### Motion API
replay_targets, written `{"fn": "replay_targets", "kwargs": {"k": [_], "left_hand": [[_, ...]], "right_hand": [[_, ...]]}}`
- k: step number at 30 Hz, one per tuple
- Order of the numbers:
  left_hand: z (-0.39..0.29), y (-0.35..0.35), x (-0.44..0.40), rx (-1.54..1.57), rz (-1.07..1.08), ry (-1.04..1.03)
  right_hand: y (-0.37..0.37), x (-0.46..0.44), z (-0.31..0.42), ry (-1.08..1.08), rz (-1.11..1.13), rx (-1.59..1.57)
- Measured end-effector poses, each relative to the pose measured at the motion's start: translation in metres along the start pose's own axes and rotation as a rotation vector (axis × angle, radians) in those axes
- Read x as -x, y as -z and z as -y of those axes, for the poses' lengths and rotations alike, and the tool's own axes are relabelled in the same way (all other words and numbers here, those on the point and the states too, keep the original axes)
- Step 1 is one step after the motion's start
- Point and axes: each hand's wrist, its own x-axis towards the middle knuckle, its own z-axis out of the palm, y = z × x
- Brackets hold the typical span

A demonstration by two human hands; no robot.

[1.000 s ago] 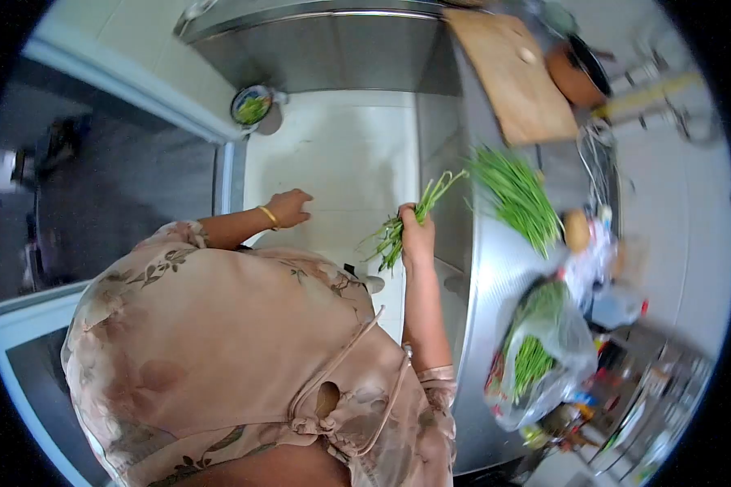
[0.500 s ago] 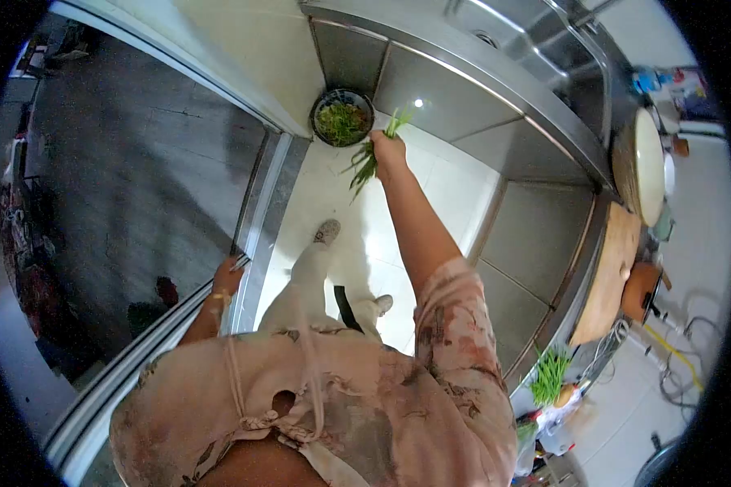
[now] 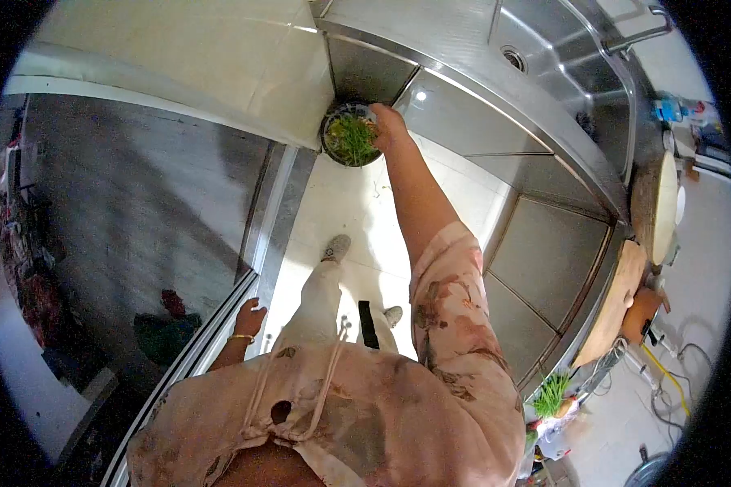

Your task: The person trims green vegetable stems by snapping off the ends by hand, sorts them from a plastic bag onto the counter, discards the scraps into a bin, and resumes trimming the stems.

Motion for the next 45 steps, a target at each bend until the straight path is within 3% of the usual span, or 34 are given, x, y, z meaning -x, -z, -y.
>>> {"fn": "replay_targets", "kwargs": {"k": [3, 6, 10, 13, 14, 15, 18, 21, 25, 27, 30, 34, 35, 39, 42, 43, 45], "left_hand": [[-0.010, -0.006, -0.018, 0.074, 0.025, -0.066], [-0.018, -0.015, -0.031, 0.115, 0.048, -0.157], [-0.090, -0.008, -0.024, 0.072, 0.029, -0.285], [-0.127, -0.013, -0.027, 0.145, 0.026, -0.386], [-0.132, -0.017, -0.038, 0.108, -0.031, -0.529], [-0.146, -0.015, -0.043, 0.109, -0.050, -0.559], [-0.198, -0.009, -0.048, 0.201, -0.072, -0.601], [-0.236, -0.014, -0.081, 0.391, -0.067, -0.646], [-0.352, 0.015, -0.071, 0.638, -0.072, -0.611], [-0.388, 0.017, -0.080, 0.568, -0.302, -0.877], [-0.428, 0.038, -0.075, 0.447, -0.194, -0.942], [-0.451, 0.063, -0.042, 0.560, 0.320, -0.776], [-0.451, 0.059, -0.048, 0.713, 0.328, -0.780], [-0.457, 0.069, -0.062, 0.592, 0.257, -0.657], [-0.457, 0.074, -0.079, 0.342, -0.058, -0.881], [-0.460, 0.080, -0.084, 0.070, -0.094, -0.901], [-0.460, 0.077, -0.078, -0.121, -0.357, -1.026]], "right_hand": [[0.004, 0.019, 0.013, 0.025, 0.101, -0.017], [0.004, 0.053, 0.025, 0.219, 0.122, 0.002], [-0.007, 0.078, 0.025, 0.624, 0.166, -0.099], [-0.004, 0.030, 0.005, 0.505, 0.207, 0.000], [-0.008, 0.022, 0.006, 0.457, 0.205, -0.004], [-0.004, 0.010, 0.005, 0.473, 0.305, 0.022], [0.002, 0.048, 0.019, 0.308, 0.316, -0.093], [0.015, 0.058, 0.023, 0.271, 0.507, -0.211], [0.023, 0.112, 0.041, 0.190, 0.597, -0.257], [0.029, 0.133, 0.047, 0.180, 0.675, -0.228], [0.034, 0.154, 0.053, 0.204, 0.778, -0.145], [0.041, 0.178, 0.065, 0.228, 0.787, -0.088], [0.043, 0.183, 0.068, 0.238, 0.771, -0.082], [0.055, 0.199, 0.081, 0.304, 0.707, -0.074], [0.064, 0.212, 0.086, 0.337, 0.667, -0.143], [0.065, 0.213, 0.088, 0.352, 0.653, -0.161], [0.069, 0.219, 0.091, 0.369, 0.636, -0.187]]}}
